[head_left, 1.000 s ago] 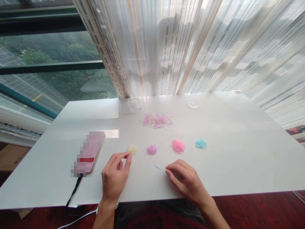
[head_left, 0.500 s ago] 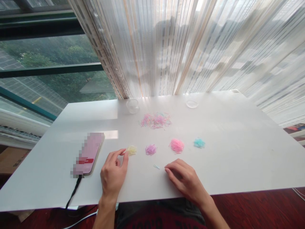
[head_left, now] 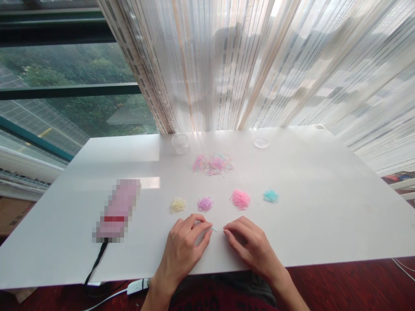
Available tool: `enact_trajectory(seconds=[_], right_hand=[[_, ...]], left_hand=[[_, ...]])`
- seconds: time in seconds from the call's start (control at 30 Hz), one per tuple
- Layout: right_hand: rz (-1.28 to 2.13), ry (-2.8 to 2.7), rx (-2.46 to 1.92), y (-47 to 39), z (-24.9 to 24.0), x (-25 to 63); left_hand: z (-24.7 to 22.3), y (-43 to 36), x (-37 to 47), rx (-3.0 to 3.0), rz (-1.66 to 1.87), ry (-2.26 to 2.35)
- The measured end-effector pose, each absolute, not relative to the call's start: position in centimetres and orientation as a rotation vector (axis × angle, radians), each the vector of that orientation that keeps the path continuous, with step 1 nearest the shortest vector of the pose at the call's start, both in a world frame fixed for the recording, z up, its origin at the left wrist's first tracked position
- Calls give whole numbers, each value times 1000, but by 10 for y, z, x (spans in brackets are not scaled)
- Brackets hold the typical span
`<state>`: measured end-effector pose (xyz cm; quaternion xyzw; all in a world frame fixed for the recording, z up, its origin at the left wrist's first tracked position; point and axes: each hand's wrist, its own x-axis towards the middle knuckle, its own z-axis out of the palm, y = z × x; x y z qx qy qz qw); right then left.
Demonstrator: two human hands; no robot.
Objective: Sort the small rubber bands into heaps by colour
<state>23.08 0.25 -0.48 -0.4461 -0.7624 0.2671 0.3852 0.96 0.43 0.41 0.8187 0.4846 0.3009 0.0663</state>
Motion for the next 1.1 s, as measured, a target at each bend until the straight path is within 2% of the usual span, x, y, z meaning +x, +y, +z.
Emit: enact_trajectory(seconds=[1.1], right_hand=[[615, -1977, -1075, 5, -12, 232]], left_hand=[[-2, 1, 24, 2224, 984, 1299]])
